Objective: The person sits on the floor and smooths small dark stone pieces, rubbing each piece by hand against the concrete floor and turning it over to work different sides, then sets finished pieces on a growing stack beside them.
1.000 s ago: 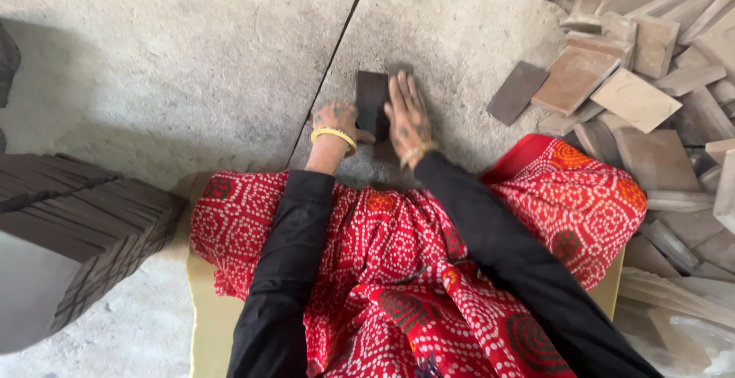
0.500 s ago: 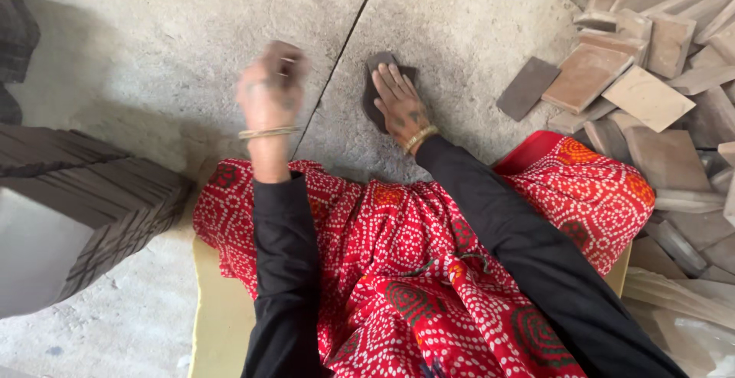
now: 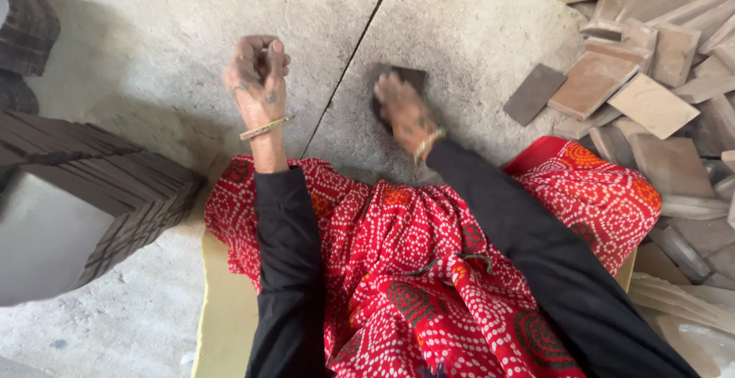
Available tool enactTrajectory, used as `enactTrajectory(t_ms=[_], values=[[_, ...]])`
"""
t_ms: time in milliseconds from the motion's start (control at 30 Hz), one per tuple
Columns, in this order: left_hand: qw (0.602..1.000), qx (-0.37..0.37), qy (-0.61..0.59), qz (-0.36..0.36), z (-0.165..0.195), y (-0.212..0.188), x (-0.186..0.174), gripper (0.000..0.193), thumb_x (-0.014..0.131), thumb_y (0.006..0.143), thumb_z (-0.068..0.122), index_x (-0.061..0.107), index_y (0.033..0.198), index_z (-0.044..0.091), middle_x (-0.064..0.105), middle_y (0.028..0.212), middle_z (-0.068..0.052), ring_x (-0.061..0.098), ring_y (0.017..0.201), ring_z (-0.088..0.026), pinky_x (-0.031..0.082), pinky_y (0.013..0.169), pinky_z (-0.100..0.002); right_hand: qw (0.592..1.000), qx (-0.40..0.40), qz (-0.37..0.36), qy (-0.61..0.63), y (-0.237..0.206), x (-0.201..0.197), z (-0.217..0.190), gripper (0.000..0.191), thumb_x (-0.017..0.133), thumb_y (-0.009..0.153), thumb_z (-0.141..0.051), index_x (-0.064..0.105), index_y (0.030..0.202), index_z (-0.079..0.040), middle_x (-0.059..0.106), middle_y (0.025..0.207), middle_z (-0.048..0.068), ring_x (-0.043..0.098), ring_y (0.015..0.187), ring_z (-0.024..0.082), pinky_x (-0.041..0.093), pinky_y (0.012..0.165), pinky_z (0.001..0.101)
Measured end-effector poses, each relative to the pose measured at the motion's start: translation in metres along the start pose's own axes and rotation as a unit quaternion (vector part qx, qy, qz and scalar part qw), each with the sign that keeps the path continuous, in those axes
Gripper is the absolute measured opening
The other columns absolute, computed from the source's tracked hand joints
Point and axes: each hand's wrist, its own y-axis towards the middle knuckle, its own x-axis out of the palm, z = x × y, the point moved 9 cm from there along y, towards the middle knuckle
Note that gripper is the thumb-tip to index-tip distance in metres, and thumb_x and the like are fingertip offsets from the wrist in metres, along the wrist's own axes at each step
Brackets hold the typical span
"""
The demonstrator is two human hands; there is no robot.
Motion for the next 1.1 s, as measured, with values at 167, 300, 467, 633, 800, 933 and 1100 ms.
enactTrajectory(t_ms=[167, 300, 467, 633, 800, 933, 1100], values=[[0.998, 0.000, -0.061, 0.028, -0.012, 0.001, 0.004, 0.016, 0.069, 0.105, 0.015, 0.068, 0.099, 0.000, 0.070, 0.074, -0.004, 0.065, 0.064, -0.007, 0.054, 0.058, -0.023, 0.992, -0.064, 0.025, 0.108, -0.037, -0.016, -0.024, 0.057, 0.059, 0.098, -0.011, 0.046, 0.153, -0.008, 0.042, 0.162, 0.011, 0.033, 0.153, 0.025, 0.025, 0.127, 0.0419], [0.996, -0.010, -0.087, 0.004, -0.023, 0.007, 0.021, 0.017, 0.069, 0.104, 0.016, 0.068, 0.099, 0.001, 0.073, 0.076, -0.005, 0.070, 0.067, -0.008, 0.060, 0.060, -0.025, 0.996, -0.008, 0.003, 0.086, 0.001, -0.009, 0.001, 0.054, 0.060, 0.102, -0.008, 0.046, 0.154, -0.009, 0.041, 0.165, 0.009, 0.034, 0.156, 0.024, 0.029, 0.128, 0.0427], [0.998, -0.014, -0.066, 0.009, -0.027, 0.006, 0.016, 0.018, 0.071, 0.103, 0.018, 0.069, 0.098, 0.000, 0.071, 0.075, -0.006, 0.067, 0.065, -0.009, 0.056, 0.058, -0.025, 0.998, -0.020, 0.050, 0.031, -0.001, -0.016, -0.016, 0.057, 0.062, 0.099, -0.011, 0.047, 0.154, -0.005, 0.043, 0.163, 0.015, 0.035, 0.153, 0.029, 0.029, 0.125, 0.0452], [0.990, -0.041, -0.132, 0.006, -0.039, 0.004, 0.025, 0.020, 0.071, 0.102, 0.021, 0.069, 0.099, 0.001, 0.072, 0.076, -0.006, 0.068, 0.065, -0.009, 0.059, 0.059, -0.025, 0.993, -0.071, -0.010, 0.090, -0.023, -0.017, -0.025, 0.055, 0.063, 0.100, -0.021, 0.048, 0.151, -0.006, 0.047, 0.158, 0.014, 0.037, 0.150, 0.030, 0.029, 0.124, 0.0477], [0.995, -0.039, -0.094, -0.017, -0.040, 0.006, 0.034, 0.020, 0.071, 0.103, 0.019, 0.068, 0.101, 0.000, 0.072, 0.078, -0.007, 0.070, 0.068, -0.009, 0.058, 0.061, -0.024, 0.995, 0.045, 0.031, 0.081, 0.013, -0.015, 0.006, 0.048, 0.059, 0.105, -0.015, 0.050, 0.152, -0.004, 0.046, 0.162, 0.013, 0.036, 0.154, 0.029, 0.030, 0.127, 0.0443], [0.996, -0.058, -0.054, -0.041, -0.048, 0.002, 0.037, 0.015, 0.071, 0.099, 0.016, 0.070, 0.102, 0.001, 0.074, 0.080, -0.006, 0.072, 0.070, -0.009, 0.060, 0.061, -0.024, 0.994, 0.011, 0.060, 0.086, 0.016, -0.015, -0.008, 0.049, 0.056, 0.106, -0.017, 0.048, 0.152, -0.004, 0.044, 0.161, 0.015, 0.035, 0.154, 0.031, 0.029, 0.126, 0.0442], [0.974, 0.000, 0.140, -0.176, -0.060, -0.023, 0.085, 0.008, 0.075, 0.092, 0.016, 0.076, 0.099, 0.014, 0.079, 0.088, -0.005, 0.072, 0.069, -0.014, 0.058, 0.063, -0.029, 0.995, 0.052, 0.046, 0.074, 0.021, -0.010, 0.002, 0.048, 0.057, 0.106, -0.017, 0.049, 0.152, -0.007, 0.046, 0.161, 0.011, 0.037, 0.152, 0.027, 0.030, 0.126, 0.0443]])
